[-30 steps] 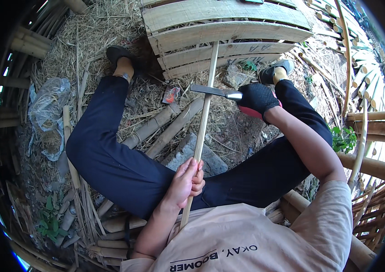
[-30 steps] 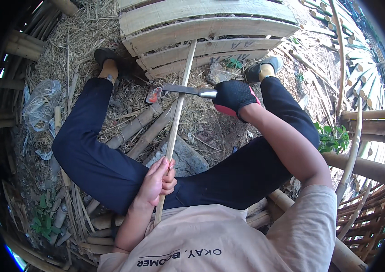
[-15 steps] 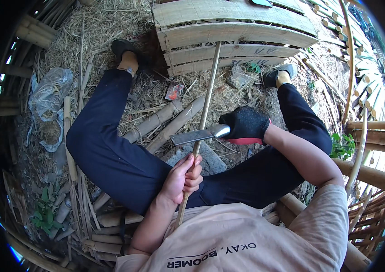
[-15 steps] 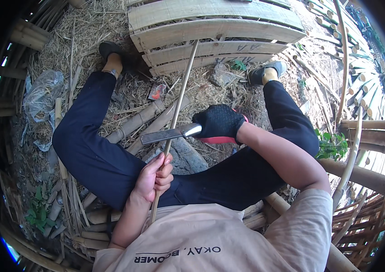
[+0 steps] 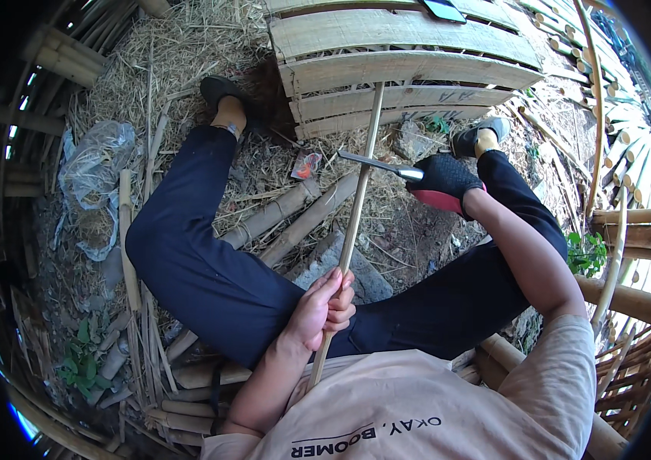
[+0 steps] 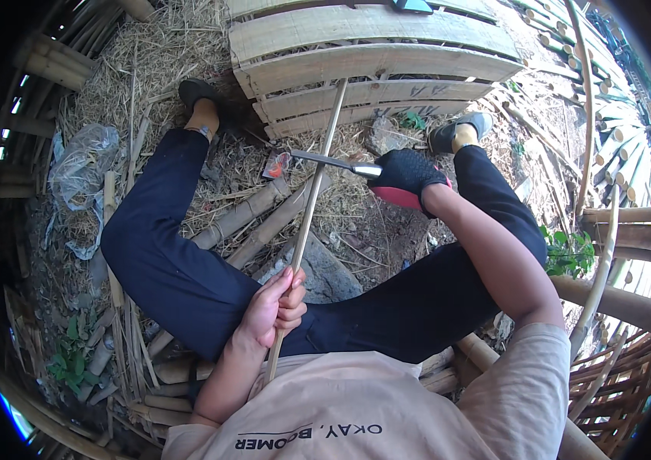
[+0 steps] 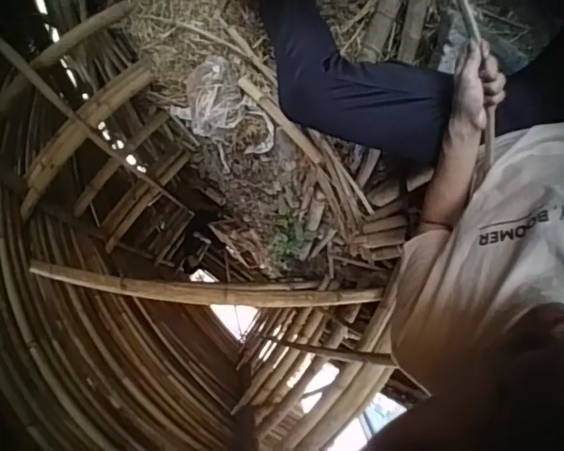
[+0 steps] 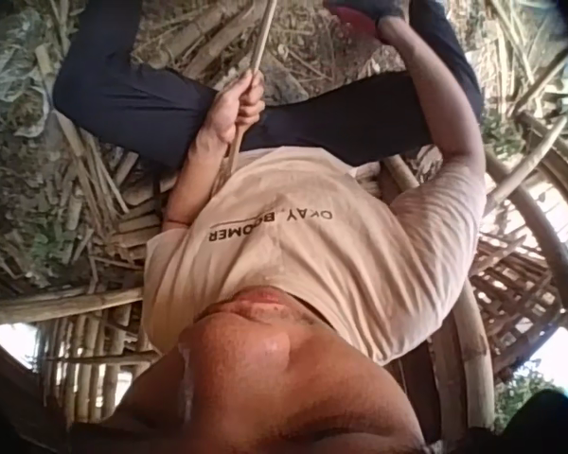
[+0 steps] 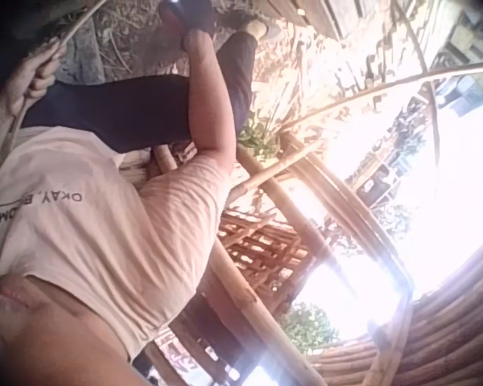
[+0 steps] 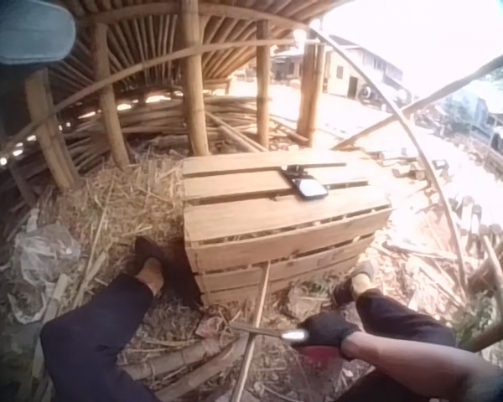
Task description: The person uses a small curved blade to shave thin layers off a long wooden strip, turning it over several times to work on different sides.
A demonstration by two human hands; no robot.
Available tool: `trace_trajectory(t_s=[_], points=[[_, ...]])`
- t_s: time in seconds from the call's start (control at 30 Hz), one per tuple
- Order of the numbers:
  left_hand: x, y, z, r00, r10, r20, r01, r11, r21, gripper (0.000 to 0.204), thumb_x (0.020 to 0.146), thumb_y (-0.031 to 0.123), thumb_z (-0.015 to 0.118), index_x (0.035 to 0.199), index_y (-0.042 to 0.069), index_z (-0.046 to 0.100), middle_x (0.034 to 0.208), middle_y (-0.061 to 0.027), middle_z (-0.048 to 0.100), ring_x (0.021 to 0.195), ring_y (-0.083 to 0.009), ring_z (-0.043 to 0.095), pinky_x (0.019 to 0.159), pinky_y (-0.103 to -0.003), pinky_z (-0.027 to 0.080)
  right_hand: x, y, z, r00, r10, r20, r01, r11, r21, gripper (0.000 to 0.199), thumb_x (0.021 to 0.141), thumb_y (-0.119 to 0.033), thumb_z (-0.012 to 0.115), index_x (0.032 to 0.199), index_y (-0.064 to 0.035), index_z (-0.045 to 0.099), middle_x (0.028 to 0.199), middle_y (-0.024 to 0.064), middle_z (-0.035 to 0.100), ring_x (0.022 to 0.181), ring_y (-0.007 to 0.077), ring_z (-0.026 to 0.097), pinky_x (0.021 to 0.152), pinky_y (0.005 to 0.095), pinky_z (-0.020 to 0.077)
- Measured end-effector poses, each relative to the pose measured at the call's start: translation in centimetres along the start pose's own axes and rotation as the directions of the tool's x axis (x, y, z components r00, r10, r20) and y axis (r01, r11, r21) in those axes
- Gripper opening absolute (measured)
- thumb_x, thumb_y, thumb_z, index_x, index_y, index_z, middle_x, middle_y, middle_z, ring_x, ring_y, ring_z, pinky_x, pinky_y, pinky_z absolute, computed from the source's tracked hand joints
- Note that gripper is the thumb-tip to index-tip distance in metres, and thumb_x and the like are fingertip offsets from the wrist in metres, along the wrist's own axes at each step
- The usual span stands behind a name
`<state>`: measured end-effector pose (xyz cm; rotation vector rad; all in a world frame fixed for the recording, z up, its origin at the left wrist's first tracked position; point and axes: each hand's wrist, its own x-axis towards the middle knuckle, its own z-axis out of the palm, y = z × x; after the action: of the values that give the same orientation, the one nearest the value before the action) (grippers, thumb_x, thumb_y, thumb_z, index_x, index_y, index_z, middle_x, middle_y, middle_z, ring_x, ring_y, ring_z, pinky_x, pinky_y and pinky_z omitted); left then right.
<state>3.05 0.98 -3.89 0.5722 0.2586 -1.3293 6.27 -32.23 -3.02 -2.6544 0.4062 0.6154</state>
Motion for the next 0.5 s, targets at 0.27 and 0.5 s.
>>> trace_trajectory(t_s=[0.27, 0.5], points=[[-0.6, 0.3, -0.5, 0.999, 0.018, 0.028, -0.015, 0.991, -0.130, 0.027, 0.112, 0.036, 0.037, 0.097, 0.014, 0.045, 0.061, 0.0081, 0.025, 0.046, -0.0018, 0.020, 0.036, -0.019, 0.015, -3.5, -3.5, 0.4, 0.968, -0.177, -0.178, 0.180, 0.984, 0.005, 0.042, 0.084, -0.044, 0.077, 0.106, -0.0085, 0.073, 0.087, 0.0200, 0.072, 0.081, 0.0392, 0.071, 0.073, 0.0445, 0.0554], [-0.6, 0.1, -0.6, 0.999, 0.026, 0.041, -0.021, 0.994, -0.111, 0.027, 0.113, 0.035, 0.037, 0.097, 0.014, 0.045, 0.062, 0.0075, 0.026, 0.047, -0.0020, 0.020, 0.037, -0.019, 0.016, -4.9, -4.7, 1.1, 0.895, -0.444, -0.032, 0.438, 0.891, -0.121, 0.025, 0.082, -0.032, 0.074, 0.097, -0.0121, 0.071, 0.077, 0.0164, 0.070, 0.076, 0.0387, 0.070, 0.068, 0.0468, 0.0561]])
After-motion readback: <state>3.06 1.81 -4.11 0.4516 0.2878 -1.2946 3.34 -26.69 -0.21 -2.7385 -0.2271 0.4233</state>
